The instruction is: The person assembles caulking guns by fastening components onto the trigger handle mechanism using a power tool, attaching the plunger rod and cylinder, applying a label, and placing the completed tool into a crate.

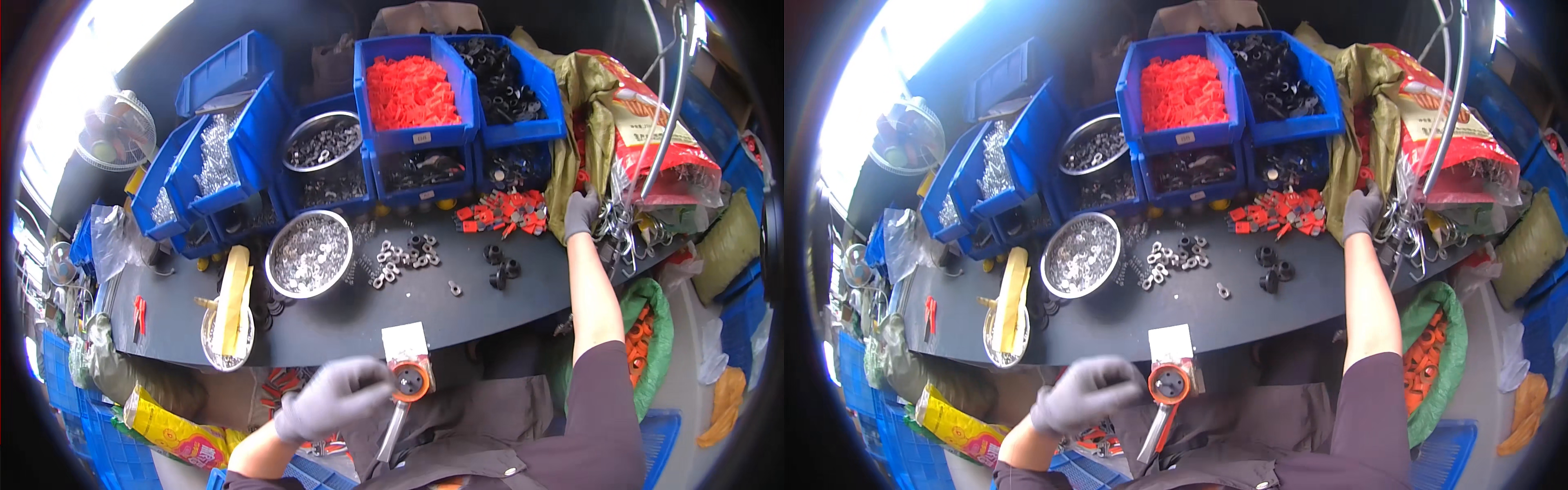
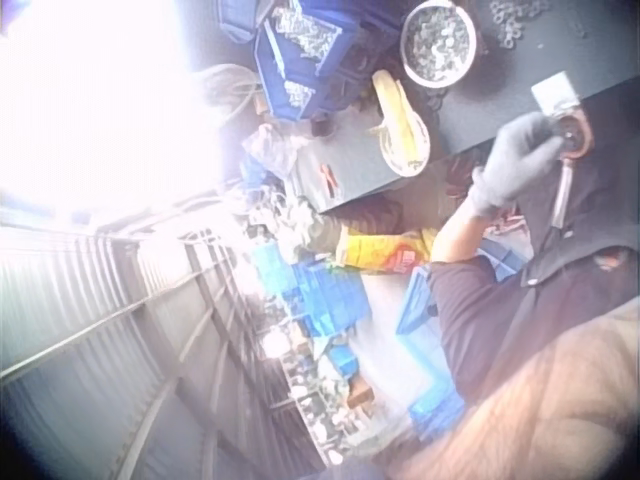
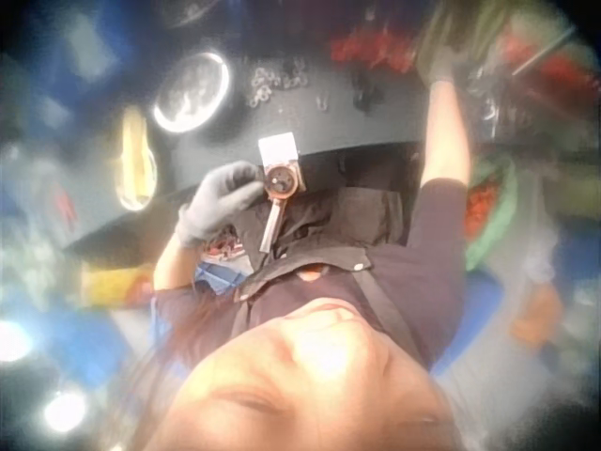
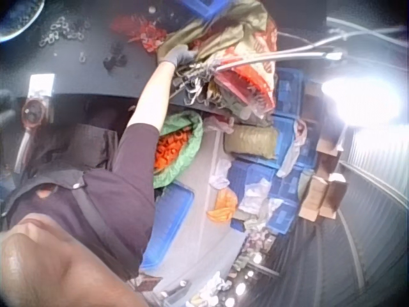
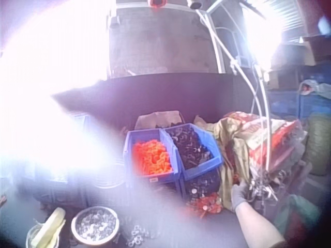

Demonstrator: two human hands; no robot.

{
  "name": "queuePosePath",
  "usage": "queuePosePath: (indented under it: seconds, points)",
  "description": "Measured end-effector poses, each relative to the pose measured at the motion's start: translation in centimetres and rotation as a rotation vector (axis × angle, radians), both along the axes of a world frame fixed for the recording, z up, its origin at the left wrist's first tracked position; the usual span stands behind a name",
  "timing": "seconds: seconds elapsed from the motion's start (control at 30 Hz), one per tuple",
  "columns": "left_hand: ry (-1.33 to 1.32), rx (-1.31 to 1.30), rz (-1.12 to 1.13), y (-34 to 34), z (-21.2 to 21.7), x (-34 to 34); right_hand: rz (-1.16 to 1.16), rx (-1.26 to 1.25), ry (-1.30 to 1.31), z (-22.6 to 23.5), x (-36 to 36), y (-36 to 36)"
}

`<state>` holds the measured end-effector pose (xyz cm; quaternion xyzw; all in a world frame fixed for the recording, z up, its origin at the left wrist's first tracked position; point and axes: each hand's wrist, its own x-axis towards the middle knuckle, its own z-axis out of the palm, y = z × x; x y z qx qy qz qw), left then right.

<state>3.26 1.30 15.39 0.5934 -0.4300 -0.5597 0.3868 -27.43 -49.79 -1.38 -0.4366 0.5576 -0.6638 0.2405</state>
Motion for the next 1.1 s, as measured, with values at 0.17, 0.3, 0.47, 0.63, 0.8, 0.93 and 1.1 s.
queuePosePath:
  seconds: [0.17,0.3,0.47,0.63,0.8,0.93,1.1]
  points:
    - [-0.454,-0.215,-0.212,-0.2,-0.1,-1.4,0.13,0.015,0.973,1.0,-2.8,-2.7]
    - [-0.431,-0.259,-0.185,-0.9,-1.3,-1.6,0.236,0.123,1.101,2.4,-3.2,-3.3]
    - [-0.632,-0.209,-0.102,-0.5,-1.9,-1.6,0.324,0.015,1.022,-0.7,-2.7,-0.5]
    - [-0.258,-0.041,-0.158,-1.6,-4.4,-0.4,0.71,-0.117,0.631,-5.6,-4.7,-0.2]
    - [0.118,0.11,-0.163,-3.5,-5.7,-0.7,0.169,-0.372,1.049,-6.1,-14.1,-7.1]
    - [-0.309,-0.125,0.077,-0.4,-4.0,0.2,0.315,-0.352,0.796,-4.0,-9.9,-6.0]
    - [-1.002,-0.162,0.842,7.5,-6.8,10.6,0.777,-0.096,0.584,1.2,-1.2,15.3]
